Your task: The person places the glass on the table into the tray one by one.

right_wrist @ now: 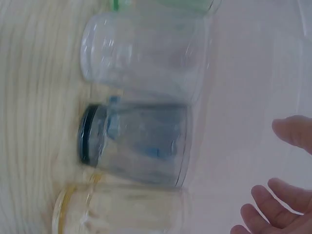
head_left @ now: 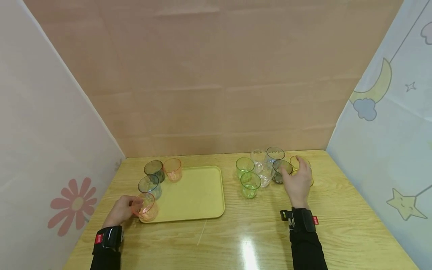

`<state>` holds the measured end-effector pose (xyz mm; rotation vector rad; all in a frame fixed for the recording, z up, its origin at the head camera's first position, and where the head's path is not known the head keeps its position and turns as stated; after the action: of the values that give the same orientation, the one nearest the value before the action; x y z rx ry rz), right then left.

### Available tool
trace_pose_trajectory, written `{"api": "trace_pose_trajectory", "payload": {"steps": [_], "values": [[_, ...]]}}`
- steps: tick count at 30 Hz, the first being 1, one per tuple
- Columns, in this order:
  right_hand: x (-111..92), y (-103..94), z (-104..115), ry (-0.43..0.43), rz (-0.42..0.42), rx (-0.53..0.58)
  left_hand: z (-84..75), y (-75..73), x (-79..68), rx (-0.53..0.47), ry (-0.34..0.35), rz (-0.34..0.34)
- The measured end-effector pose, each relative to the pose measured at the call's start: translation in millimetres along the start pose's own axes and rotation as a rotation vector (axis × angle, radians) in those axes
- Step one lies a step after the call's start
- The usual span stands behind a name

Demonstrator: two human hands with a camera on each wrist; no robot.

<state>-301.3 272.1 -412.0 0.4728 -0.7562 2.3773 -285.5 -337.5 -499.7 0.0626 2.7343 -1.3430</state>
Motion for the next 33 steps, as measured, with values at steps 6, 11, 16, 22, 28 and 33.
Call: {"api": "trace_pose_trajectory", "payload": {"steps": [6, 11, 16, 22, 28, 33], "values": [[2, -11.7, -30, 0.187, 0.159, -0.156, 0.6, 0.2, 0.2, -0.026, -0.017, 0.003], [-3, -7.6, -53, 0.317, 0.402, -0.236, 2.5, 2.3, 0.8, -0.045, -0.024, 0.007], [-7, -2.1, -64, 0.379, 0.538, -0.211, 4.2, 3.6, 0.9, -0.04, -0.013, 0.021], [-11, -3.2, -75, 0.394, 0.497, -0.176, 2.7, 0.0, 1.0, -0.035, -0.003, 0.024], [-10, -6.0, -83, 0.412, 0.504, -0.138, 0.7, 0.3, 1.0, -0.031, -0.002, 0.023], [-7, -9.8, -81, 0.43, 0.431, -0.015, -0.9, 0.5, -0.2, -0.029, 0.0, 0.021]]}}
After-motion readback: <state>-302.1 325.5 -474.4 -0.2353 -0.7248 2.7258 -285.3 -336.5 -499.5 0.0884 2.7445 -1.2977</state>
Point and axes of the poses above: each hand's wrist, its own x-axis towards the middle knuckle, its own y-axis out of the palm, z = x × y, the point moved 9 cm from there along x, towards the middle knuckle
